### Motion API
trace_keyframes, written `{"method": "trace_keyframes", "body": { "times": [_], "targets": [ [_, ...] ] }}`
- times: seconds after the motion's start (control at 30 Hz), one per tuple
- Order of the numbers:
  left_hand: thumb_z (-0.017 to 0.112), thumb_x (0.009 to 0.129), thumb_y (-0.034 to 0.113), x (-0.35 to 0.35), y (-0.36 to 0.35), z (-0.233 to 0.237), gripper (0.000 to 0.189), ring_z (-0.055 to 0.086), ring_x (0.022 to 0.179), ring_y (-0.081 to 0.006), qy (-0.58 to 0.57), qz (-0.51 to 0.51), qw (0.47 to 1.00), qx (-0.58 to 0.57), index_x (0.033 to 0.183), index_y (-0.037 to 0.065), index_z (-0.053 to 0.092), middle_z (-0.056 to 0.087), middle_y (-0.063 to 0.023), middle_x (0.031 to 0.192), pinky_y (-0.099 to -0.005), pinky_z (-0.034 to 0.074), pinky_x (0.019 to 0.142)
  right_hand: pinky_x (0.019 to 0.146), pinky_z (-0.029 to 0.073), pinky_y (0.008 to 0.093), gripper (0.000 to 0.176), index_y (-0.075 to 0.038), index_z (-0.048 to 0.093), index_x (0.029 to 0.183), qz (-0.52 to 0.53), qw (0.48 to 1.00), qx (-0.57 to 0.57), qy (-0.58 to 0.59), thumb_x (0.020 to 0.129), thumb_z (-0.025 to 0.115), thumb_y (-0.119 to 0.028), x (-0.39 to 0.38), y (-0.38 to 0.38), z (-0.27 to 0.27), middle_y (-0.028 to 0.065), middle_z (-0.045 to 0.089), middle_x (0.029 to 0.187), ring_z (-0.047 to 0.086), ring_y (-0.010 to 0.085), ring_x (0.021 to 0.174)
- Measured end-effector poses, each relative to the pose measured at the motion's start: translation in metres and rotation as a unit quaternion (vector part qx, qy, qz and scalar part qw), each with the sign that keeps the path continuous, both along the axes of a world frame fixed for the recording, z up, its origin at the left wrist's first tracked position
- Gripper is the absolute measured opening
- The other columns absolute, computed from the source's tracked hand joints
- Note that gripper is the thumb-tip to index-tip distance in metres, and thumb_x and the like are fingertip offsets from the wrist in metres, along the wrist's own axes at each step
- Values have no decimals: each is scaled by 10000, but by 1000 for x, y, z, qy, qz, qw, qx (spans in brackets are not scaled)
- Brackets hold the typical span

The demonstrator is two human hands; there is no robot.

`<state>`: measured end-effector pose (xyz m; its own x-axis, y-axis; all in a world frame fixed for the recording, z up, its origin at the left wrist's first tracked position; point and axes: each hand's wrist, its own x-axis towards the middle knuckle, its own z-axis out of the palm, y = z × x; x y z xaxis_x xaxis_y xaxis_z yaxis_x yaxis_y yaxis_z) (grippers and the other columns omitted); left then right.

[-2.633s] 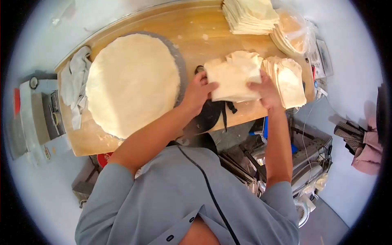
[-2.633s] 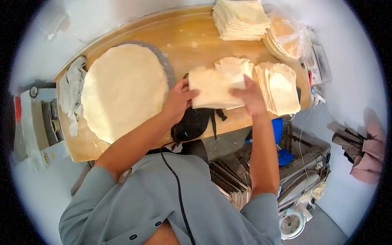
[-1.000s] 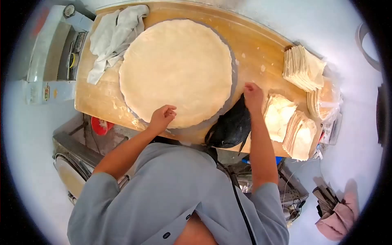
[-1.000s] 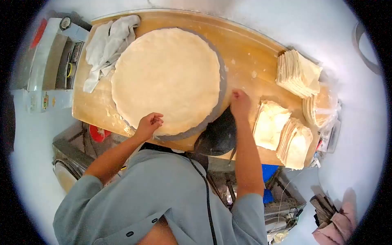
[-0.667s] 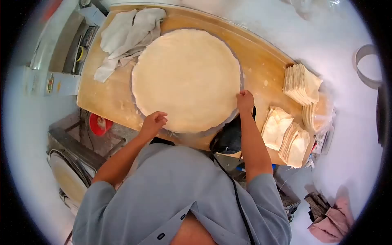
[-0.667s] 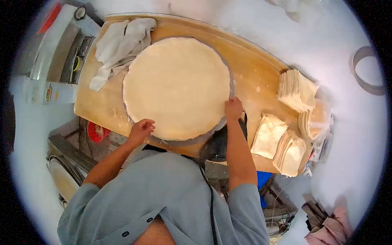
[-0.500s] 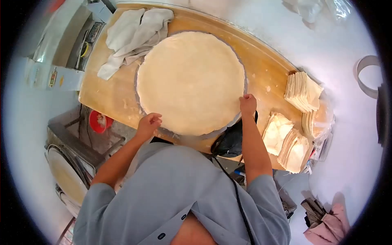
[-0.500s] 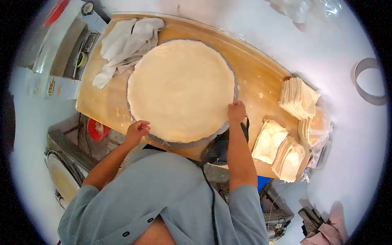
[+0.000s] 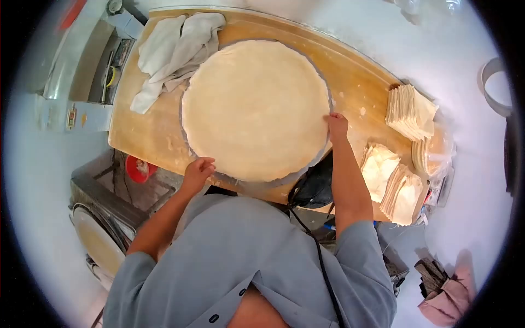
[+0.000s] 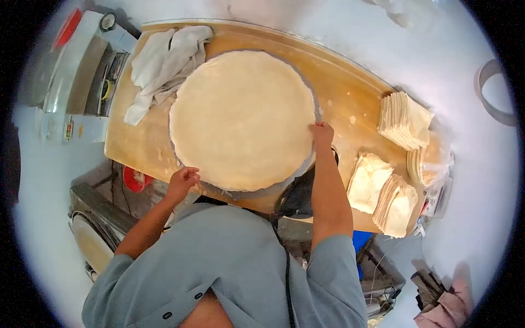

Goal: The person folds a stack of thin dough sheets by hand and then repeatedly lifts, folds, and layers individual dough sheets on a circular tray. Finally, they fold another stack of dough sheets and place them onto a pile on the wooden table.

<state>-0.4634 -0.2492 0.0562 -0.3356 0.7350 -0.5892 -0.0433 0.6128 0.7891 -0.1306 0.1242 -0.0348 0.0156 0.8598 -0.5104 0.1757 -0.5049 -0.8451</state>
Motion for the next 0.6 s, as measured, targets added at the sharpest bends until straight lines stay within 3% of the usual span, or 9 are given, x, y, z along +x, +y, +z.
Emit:
{"method": "trace_keyframes", "body": {
  "times": [0.1, 0.2, 0.27, 0.37, 0.6],
  "targets": [
    [598, 924, 106, -1, 0, -1, 286, 628, 853, -129, 3, 4, 1000, -8, 1178, -26, 598, 668, -67, 949, -266, 513, 777, 593, 504, 298, 171, 5, 644, 865, -21, 1000, 5, -17, 724, 740, -12, -3, -1, 7, 58, 663, 791, 617, 158, 666],
    [602, 924, 108, -1, 0, -4, 284, 628, 848, -129, -1, 2, 1000, -7, 1174, -26, 598, 666, -67, 947, -265, 513, 772, 618, 510, 318, 163, -6, 649, 856, 12, 990, 87, -113, 730, 738, -57, -1, -4, 3, 76, 670, 782, 634, 184, 666],
    [604, 923, 109, 0, 2, -6, 282, 628, 845, -130, -3, -2, 1000, -4, 1171, -25, 598, 663, -68, 953, -264, 514, 767, 663, 517, 351, 168, -24, 657, 869, 94, 929, 215, -287, 742, 725, -111, -3, -5, 8, 103, 671, 788, 652, 232, 701],
    [607, 923, 108, 0, 4, -10, 281, 627, 846, -131, -17, -3, 1000, 13, 1172, -22, 597, 655, -72, 968, -268, 519, 763, 704, 521, 384, 172, -44, 667, 887, 120, 905, 225, -342, 755, 716, -143, -7, -4, 5, 118, 671, 806, 656, 277, 748],
    [603, 929, 108, 2, 6, -11, 284, 630, 867, -130, -23, -3, 1000, 5, 1189, -5, 595, 653, -71, 974, -274, 528, 791, 712, 526, 382, 140, -57, 676, 869, 67, 911, 262, -311, 757, 712, -134, -10, -14, 19, 103, 677, 805, 661, 281, 764]
  ]
}}
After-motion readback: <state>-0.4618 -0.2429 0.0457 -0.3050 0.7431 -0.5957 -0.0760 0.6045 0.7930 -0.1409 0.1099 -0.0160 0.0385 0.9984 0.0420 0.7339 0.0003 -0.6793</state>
